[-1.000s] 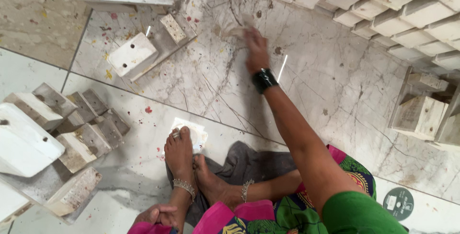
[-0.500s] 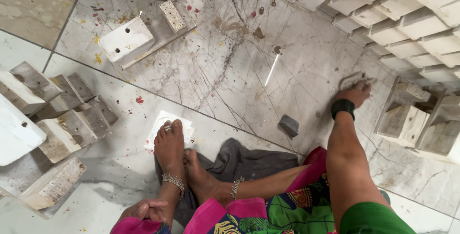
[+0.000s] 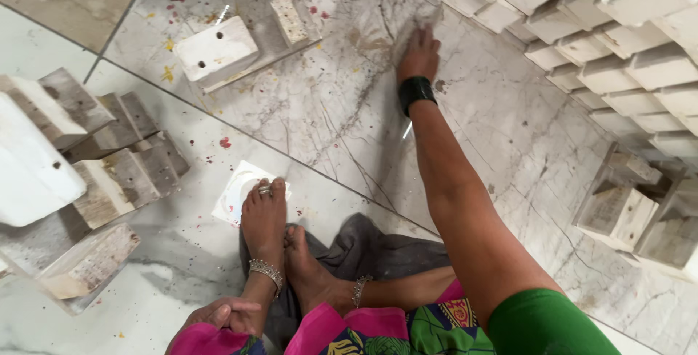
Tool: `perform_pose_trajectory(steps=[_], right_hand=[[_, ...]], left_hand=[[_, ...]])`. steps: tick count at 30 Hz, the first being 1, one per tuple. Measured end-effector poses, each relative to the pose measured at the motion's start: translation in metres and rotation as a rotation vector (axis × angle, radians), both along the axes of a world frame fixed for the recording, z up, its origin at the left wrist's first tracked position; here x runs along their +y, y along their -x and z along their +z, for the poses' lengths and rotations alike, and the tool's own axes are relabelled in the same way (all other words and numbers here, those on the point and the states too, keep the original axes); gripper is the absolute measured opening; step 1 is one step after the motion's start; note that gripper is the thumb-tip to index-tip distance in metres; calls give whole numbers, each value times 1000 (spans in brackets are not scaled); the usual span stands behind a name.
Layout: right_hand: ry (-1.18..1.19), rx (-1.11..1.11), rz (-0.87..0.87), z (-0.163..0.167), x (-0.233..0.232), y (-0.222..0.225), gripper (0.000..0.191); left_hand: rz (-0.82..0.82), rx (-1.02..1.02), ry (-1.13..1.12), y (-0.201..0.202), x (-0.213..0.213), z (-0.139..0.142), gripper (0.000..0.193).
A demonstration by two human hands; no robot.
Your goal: The person sits on the floor and sands small white blocks, rubbing a sanding block over their surfaces and turning the blocks to reach different sides. They set finished blocks aside with other completed pieces and pick up a new block to sand.
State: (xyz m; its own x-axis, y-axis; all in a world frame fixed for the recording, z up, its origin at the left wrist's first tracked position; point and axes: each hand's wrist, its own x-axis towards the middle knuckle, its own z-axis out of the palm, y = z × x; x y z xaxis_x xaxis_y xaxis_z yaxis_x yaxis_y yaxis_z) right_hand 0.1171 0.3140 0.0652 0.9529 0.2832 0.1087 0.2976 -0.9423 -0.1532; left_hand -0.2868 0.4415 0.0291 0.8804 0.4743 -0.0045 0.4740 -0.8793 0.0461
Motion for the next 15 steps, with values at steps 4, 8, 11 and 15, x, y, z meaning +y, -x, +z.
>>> perform_pose_trajectory(steps=[4, 8, 11, 15], right_hand=[[-158, 71, 135, 21, 48, -4, 67], [-516, -81, 153, 28, 48, 9, 73], [-669, -44, 160, 20, 30, 35, 69], [-719, 50, 161, 15, 12, 67, 63]], left_hand=[[-5, 25, 5, -1, 2, 3, 22], [-11, 16, 1, 0, 4, 5, 23], [4, 50, 26, 2, 3, 6, 20], [-8, 32, -3, 4, 2, 7, 21]])
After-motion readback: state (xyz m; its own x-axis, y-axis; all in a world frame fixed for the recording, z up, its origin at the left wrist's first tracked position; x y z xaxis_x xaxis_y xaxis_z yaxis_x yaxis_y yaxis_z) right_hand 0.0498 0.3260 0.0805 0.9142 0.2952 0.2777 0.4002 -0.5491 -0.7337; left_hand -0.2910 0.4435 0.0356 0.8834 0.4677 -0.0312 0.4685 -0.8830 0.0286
